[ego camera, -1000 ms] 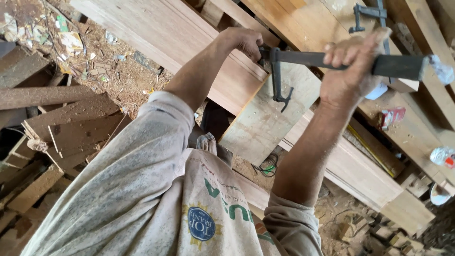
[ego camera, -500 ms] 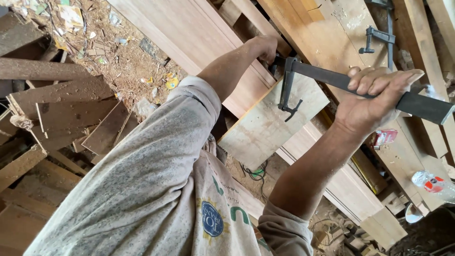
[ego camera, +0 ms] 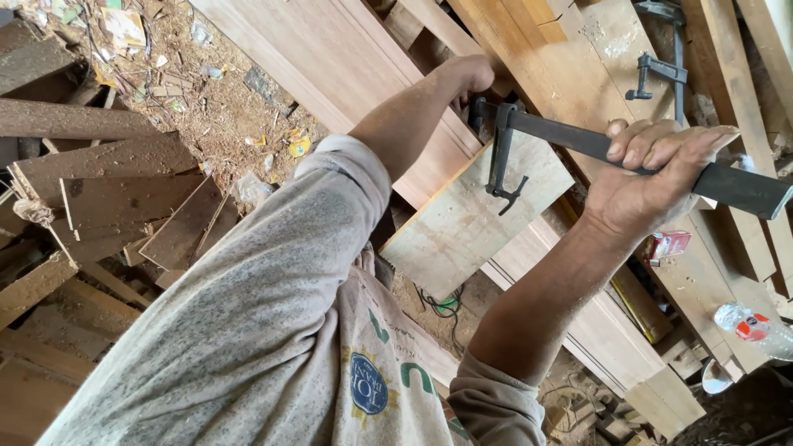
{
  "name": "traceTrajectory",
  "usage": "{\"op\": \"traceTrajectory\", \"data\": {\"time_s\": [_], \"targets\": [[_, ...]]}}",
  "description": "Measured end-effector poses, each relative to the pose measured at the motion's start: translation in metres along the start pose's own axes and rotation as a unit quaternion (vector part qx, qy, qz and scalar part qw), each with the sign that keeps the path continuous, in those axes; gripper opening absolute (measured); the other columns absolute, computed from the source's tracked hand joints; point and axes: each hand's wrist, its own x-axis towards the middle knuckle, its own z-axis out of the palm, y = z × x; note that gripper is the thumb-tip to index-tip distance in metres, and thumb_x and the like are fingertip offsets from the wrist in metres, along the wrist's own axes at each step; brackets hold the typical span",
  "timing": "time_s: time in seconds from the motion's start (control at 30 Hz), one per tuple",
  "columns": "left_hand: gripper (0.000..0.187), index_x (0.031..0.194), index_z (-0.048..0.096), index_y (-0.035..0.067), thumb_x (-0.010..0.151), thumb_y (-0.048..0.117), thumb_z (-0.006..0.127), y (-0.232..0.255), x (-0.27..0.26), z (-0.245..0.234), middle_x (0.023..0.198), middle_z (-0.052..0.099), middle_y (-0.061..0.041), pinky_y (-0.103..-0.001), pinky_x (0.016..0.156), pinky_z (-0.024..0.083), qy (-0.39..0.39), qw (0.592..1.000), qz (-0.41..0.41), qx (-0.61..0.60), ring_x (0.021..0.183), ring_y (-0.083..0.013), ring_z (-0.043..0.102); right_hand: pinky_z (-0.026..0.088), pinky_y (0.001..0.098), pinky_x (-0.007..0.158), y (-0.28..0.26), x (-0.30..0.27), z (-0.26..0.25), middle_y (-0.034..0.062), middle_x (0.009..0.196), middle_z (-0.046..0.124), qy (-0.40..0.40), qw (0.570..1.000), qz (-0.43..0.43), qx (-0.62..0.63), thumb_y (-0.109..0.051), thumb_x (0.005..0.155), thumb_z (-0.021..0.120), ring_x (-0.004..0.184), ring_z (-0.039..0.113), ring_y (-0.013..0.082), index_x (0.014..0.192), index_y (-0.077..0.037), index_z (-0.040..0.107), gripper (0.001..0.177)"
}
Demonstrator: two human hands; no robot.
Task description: The person aligns two wooden planks on a workbench, marks them with a pencil and square, and then uses a clamp to secure the pieces together. The person repeats the clamping process on different sections of the wood.
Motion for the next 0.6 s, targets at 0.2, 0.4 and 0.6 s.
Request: {"op": "traceTrajectory", "data": {"time_s": [0.2, 0.4, 0.6], "targets": [[0.051, 0.153, 0.045, 0.007, 0.103, 0.006, 0.052, 0.007, 0.048, 0.032, 0.149, 0.056, -0.012, -0.016, 0.069, 0.064, 0.061, 0.995, -0.008, -0.076, 0.094, -0.0110, 0.073, 0.060, 0.0383, 0.071, -0.006, 0.002, 0.009, -0.0022, 0.058, 0.042, 0.021, 1.000, 0.007, -0.004, -0.053, 0.097, 0.064, 0.056, 0.050, 0.0156, 0.069, -0.019, 0.047, 0.048], [0.016, 0.083, 0.066, 0.013, 0.091, 0.003, 0.055, 0.009, 0.014, 0.030, 0.070, 0.051, 0.006, -0.019, 0.045, 0.042, 0.106, 0.991, -0.057, -0.061, 0.058, -0.0052, 0.052, 0.063, 0.0409, 0.075, -0.007, 0.001, -0.001, -0.0016, 0.059, 0.042, 0.041, 0.999, 0.018, 0.009, -0.050, 0.095, 0.068, 0.057, 0.050, 0.0149, 0.072, -0.018, 0.048, 0.044], [0.004, 0.082, 0.071, 0.019, 0.085, 0.020, 0.068, 0.004, 0.027, 0.028, 0.077, 0.065, 0.008, -0.020, 0.066, 0.057, 0.108, 0.992, -0.060, 0.011, 0.076, -0.0044, 0.067, 0.062, 0.0391, 0.073, -0.007, 0.003, -0.005, -0.0012, 0.059, 0.042, 0.031, 0.999, 0.022, 0.030, -0.048, 0.096, 0.067, 0.057, 0.051, 0.0158, 0.070, -0.019, 0.048, 0.044]]}}
